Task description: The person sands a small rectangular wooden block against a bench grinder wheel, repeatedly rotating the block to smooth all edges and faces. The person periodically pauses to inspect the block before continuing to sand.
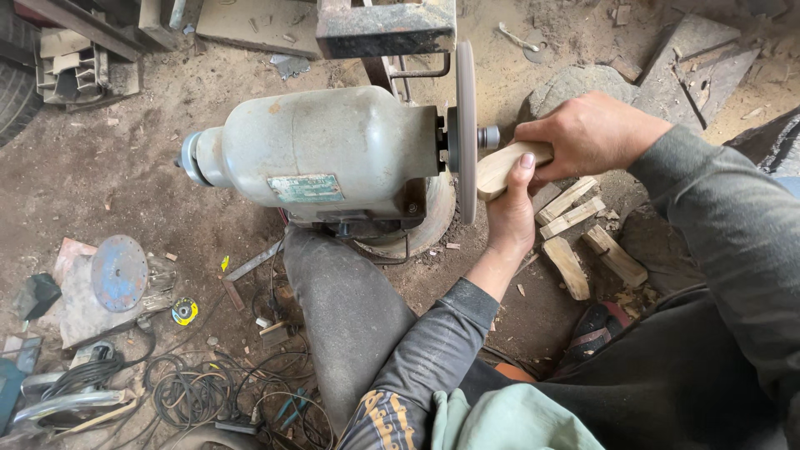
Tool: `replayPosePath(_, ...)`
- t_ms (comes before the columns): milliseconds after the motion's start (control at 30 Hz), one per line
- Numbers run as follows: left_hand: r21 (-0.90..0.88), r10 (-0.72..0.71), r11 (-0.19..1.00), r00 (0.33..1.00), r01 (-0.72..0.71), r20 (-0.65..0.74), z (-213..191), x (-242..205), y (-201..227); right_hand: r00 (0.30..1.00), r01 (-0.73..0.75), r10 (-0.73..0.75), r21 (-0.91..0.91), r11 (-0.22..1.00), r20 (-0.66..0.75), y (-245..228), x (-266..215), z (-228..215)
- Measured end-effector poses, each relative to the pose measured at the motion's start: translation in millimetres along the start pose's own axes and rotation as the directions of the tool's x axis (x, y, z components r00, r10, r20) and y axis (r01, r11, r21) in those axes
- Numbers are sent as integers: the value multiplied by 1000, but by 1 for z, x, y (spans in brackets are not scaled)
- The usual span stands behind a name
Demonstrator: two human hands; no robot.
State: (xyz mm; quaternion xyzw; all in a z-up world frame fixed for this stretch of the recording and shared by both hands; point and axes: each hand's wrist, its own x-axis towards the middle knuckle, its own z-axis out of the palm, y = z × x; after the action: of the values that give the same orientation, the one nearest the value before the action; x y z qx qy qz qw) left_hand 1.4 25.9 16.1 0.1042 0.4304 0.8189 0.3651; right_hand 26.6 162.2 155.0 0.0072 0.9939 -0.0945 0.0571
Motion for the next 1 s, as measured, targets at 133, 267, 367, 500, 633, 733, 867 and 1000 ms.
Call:
replayPosePath(133, -44, 3, 999, 1000, -4, -27, 5, 3, -2, 997, 78, -79, 30, 997, 25, 10, 12, -6)
replayPosePath(267, 24, 23, 999, 999, -22, -38, 1, -5, -5, 991, 76, -80, 34, 997, 110, 8, 17, -4)
replayPosePath(367, 191, 67, 979, 998, -69, 15, 0, -13, 1, 978, 167, -177, 93, 982, 110, 3, 16, -10)
replayPosePath(500, 240, 65, 958, 936, -155, 345, 4, -39, 17, 961, 275, -272, 64, 959, -55, -7, -19, -26)
replayPosePath(633, 17, 158, 982, 871, -187, 464, 12, -82, 40, 990, 133, -137, -137, 982, -18, -17, -75, -46)
replayPosePath(733, 15, 35, 999, 888, -47, 458, 13, -104, 53, 978, 170, -189, -195, 966, -84, -23, -110, -47)
replayPosePath(867, 314, -65, 944, 881, -98, 469, 5, -118, 68, 897, 86, -236, -376, 923, -375, -34, -142, -36)
replayPosePath(1000, 327, 159, 891, 891, -315, 425, 9, -141, 75, 784, -389, 479, 288, 875, -396, -45, -158, -34)
